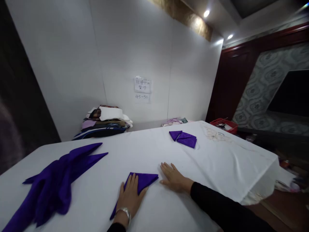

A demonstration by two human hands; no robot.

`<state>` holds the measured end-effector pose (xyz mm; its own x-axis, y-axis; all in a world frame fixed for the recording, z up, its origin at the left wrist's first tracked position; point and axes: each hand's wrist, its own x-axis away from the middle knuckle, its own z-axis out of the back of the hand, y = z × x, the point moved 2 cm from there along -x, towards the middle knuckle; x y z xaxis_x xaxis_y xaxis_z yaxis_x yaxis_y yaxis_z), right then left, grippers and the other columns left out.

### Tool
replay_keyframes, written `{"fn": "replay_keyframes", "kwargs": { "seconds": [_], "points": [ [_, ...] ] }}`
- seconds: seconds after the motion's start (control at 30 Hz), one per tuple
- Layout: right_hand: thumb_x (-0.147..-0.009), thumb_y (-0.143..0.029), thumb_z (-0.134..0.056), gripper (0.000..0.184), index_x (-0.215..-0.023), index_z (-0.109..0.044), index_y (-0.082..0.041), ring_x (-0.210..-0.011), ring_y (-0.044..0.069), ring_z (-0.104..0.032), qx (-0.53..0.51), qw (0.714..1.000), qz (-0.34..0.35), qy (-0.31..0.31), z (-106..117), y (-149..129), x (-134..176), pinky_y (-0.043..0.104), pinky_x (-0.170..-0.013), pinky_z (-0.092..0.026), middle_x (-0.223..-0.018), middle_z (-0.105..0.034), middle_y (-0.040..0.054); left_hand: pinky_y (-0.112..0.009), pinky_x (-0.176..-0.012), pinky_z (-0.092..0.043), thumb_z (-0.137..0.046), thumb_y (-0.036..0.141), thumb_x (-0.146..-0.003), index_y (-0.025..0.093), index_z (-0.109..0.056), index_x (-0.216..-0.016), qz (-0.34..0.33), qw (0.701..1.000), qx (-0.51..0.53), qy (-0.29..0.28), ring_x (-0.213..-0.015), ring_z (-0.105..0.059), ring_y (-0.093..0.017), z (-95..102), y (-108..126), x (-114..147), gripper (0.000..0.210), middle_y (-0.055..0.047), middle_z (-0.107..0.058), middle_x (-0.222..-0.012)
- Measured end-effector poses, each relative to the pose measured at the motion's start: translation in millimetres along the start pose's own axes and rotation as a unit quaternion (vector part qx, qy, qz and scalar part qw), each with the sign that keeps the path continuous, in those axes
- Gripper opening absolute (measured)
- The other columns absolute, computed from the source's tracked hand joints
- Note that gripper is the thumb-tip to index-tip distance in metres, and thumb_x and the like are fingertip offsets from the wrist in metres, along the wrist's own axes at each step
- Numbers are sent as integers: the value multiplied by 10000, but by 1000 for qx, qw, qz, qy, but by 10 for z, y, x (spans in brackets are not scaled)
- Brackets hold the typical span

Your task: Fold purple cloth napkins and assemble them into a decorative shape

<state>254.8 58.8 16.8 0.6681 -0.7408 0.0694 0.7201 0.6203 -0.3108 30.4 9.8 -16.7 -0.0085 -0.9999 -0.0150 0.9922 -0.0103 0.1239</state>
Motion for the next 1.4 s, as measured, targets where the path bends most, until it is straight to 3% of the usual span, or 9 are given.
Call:
{"fn": "replay_keyframes", "kwargs": {
  "seconds": [0.13, 0.3, 0.5, 0.67, 0.97, 1.03, 1.1, 1.27, 1.4],
  "points": [
    [-847, -626, -315, 788, -1431, -87, -149, -1358, 233, -38, -23, 997, 70, 34, 71, -422, -152, 453, -1081, 13, -1481, -94, 134, -504, -1083, -73, -232, 588, -800, 59, -212, -1380, -3, 1000, -19, -8, -1362, -85, -256, 9, -4, 0, 785, -122, -169, -1466],
    [-834, -655, -294, 812, -1428, -98, -136, -1353, 242, -89, -63, 984, 163, 29, -41, -929, -464, 453, -1084, -3, -1470, -169, 143, -493, -1080, -57, -276, 335, -789, 126, -209, -1389, -8, 996, -70, -57, -1363, -69, -239, 65, 33, 31, 638, -65, -137, -1477],
    [-833, -663, -278, 800, -1429, -102, -160, -1350, 238, -117, -72, 988, 137, 18, -198, -737, -542, 465, -1080, -26, -1470, -173, 138, -496, -1077, -64, -275, 360, -785, 97, -216, -1386, -1, 996, -85, -37, -1362, -85, -242, 28, 27, 8, 658, -85, -156, -1472],
    [-835, -643, -314, 767, -1429, -129, -195, -1346, 236, -143, -41, 994, 104, 17, -244, -485, -419, 460, -1080, -33, -1466, -195, 115, -505, -1077, -98, -226, 576, -804, 73, -237, -1381, -7, 1000, -25, -15, -1358, -112, -258, 29, 22, 19, 765, -110, -184, -1465],
    [-885, -596, -185, 683, -1431, -100, -195, -1356, 230, -75, 28, 999, 2, -18, -97, 192, -5, 470, -1076, -41, -1482, -117, 91, -501, -1087, -56, -181, 668, -789, 96, -220, -1389, -11, 1000, 17, 2, -1363, -77, -251, 7, 61, 74, 830, -103, -174, -1479],
    [-887, -594, -180, 688, -1432, -83, -186, -1357, 221, -57, 34, 999, 3, 5, -43, 101, -46, 453, -1081, -45, -1484, -107, 89, -502, -1086, -42, -191, 660, -793, 101, -215, -1391, -11, 1000, 21, 2, -1363, -72, -251, -4, 61, 77, 819, -104, -176, -1479],
    [-882, -601, -197, 698, -1432, -89, -185, -1358, 217, -52, 38, 998, 46, 20, -35, -141, -173, 438, -1085, -26, -1484, -114, 85, -502, -1085, -36, -203, 641, -801, 96, -211, -1391, -11, 1000, 23, 1, -1363, -70, -254, 3, 66, 83, 803, -112, -179, -1478],
    [-867, -624, -208, 731, -1433, -92, -174, -1359, 218, -50, 11, 989, 147, 10, -192, -781, -626, 416, -1085, 11, -1486, -114, 82, -505, -1082, -50, -284, 534, -817, 171, -111, -1417, -22, 999, 21, -14, -1366, -31, -247, 31, 75, 99, 722, -63, -137, -1494],
    [-868, -625, -189, 740, -1430, -107, -152, -1358, 211, -75, -8, 992, 128, -12, -354, -769, -770, 416, -1085, -26, -1480, -143, 96, -501, -1083, -39, -283, 554, -805, 183, -54, -1421, -24, 999, 31, -4, -1367, -24, -238, -3, 59, 102, 755, -59, -123, -1497]
  ]
}}
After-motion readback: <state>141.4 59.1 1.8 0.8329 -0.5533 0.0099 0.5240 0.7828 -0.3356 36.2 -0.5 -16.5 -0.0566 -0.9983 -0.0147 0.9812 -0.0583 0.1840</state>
